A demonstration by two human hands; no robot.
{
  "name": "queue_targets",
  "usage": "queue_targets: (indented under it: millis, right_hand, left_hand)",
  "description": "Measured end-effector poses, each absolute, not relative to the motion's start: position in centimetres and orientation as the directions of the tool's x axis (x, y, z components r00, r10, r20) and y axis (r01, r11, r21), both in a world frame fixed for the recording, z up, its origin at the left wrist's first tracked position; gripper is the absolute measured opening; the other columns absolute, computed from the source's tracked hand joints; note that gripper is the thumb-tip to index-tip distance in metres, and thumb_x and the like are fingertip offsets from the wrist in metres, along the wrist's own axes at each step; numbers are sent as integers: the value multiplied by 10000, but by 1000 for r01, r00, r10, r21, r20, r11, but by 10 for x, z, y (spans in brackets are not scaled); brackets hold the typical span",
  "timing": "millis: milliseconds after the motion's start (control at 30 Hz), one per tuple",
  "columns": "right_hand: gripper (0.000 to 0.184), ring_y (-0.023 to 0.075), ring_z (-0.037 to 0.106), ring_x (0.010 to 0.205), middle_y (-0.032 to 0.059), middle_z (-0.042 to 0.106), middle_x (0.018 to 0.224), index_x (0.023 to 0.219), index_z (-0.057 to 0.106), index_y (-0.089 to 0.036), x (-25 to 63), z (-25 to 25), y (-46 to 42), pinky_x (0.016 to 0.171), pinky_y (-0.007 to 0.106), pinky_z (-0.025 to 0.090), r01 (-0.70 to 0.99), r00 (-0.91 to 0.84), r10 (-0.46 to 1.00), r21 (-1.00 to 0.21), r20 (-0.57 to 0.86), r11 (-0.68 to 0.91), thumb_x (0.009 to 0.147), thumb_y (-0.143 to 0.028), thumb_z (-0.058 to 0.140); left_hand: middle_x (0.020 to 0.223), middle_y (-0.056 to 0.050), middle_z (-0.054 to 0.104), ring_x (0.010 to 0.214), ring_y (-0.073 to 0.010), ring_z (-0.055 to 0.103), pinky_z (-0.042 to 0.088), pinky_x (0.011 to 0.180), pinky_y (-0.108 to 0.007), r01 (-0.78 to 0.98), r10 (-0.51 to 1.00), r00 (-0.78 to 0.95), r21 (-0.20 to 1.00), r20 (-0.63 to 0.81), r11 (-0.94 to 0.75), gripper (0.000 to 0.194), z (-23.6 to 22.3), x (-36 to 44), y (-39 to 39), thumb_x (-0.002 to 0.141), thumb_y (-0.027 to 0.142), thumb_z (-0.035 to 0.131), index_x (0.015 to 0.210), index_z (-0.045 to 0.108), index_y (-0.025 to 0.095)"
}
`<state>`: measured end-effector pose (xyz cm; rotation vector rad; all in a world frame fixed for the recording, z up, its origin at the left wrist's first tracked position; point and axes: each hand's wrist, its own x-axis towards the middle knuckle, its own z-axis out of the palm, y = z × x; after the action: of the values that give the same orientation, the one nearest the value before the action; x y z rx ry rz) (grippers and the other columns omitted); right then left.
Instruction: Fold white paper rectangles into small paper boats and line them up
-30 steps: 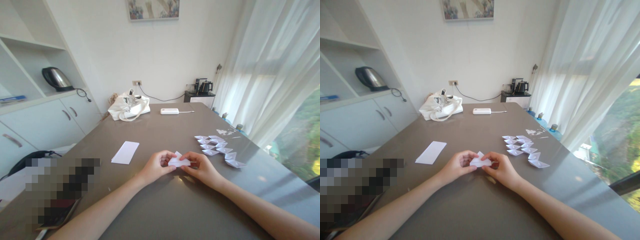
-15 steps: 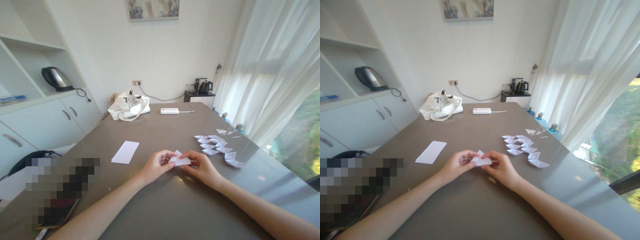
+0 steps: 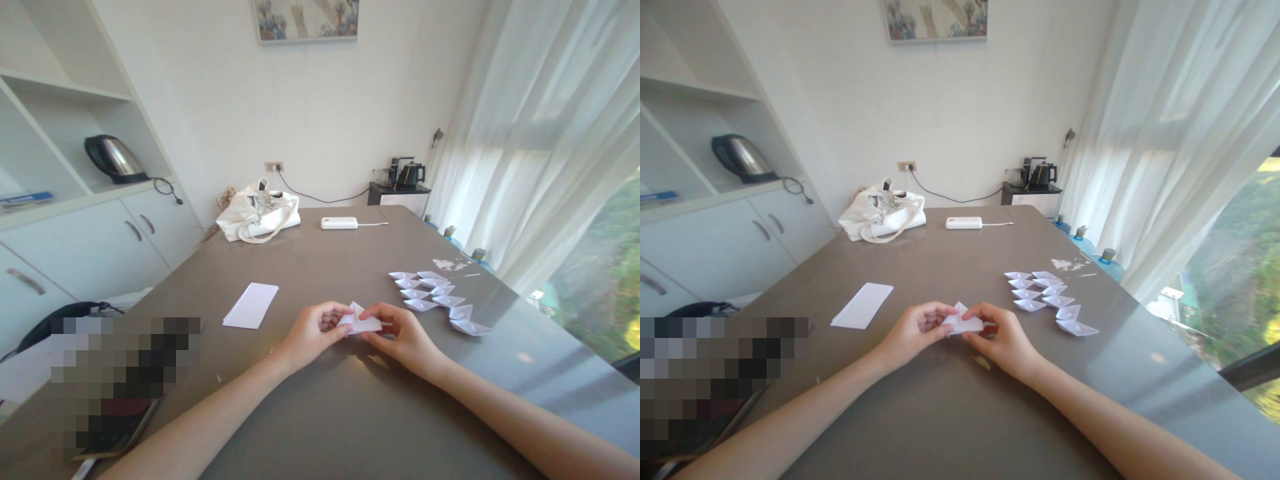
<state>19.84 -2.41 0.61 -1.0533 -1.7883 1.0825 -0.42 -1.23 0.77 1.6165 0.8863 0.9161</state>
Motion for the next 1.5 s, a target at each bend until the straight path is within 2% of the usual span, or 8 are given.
queue_targets:
  millis: [267,400,533,667,900,1033,1200,1500]
  right_hand:
    - [211,157,614,752,44,650,863,930,604,-154,198,10,-26,674,264,510,266,-355,913,-915,201,305,789,-309,631]
    - [189,139,584,697,33,644,812,863,606,-157,198,11,-28,613,235,466,328,-352,908,-879,227,347,822,-341,595]
    - [223,130,557,650,23,628,740,801,605,-158,198,10,-27,585,230,433,364,-367,898,-851,241,378,841,-375,572]
    - [238,131,560,650,24,634,733,804,586,-166,197,9,-27,583,230,425,352,-388,891,-855,237,381,856,-396,552]
    - [310,127,575,568,1,634,650,992,506,-173,195,7,-28,512,215,422,237,-326,936,-946,137,221,821,-414,600]
    - [346,119,556,496,26,633,632,797,582,-148,196,5,-26,454,217,424,245,-357,934,-963,19,114,810,-493,573]
    - [378,105,520,440,14,609,562,667,574,-155,197,4,-25,415,205,379,299,-326,944,-941,56,159,809,-505,565]
    - [386,108,516,427,4,590,544,644,545,-165,196,4,-27,409,210,362,340,-320,944,-921,77,190,831,-503,537]
  left_hand:
    - [1009,-116,700,833,-185,664,516,716,-265,120,888,431,965,159,-232,337,7,-2,-16,818,366,608,1047,633,120]
    - [1001,-109,704,862,-192,664,511,740,-266,150,883,436,953,174,-262,316,10,-1,-18,828,373,592,1017,649,126]
    - [964,-114,709,866,-213,667,508,781,-292,185,883,444,949,150,-255,375,10,0,-19,728,356,706,1006,645,112]
    - [956,-114,714,871,-206,672,509,787,-283,170,905,403,960,140,-224,279,9,2,-19,737,309,695,928,659,109]
    - [924,-112,720,838,-199,674,513,749,-273,80,921,371,984,121,-161,275,9,4,-19,751,322,682,917,658,104]
    - [925,-114,718,841,-202,669,510,763,-286,83,924,360,982,130,-170,274,10,3,-19,757,327,676,915,663,104]
    - [919,-110,715,848,-205,662,503,765,-294,96,921,365,979,134,-180,251,10,4,-20,755,316,671,901,660,112]
    - [920,-98,714,839,-191,662,495,779,-289,35,918,384,992,100,-123,248,10,7,-20,723,286,701,898,648,117]
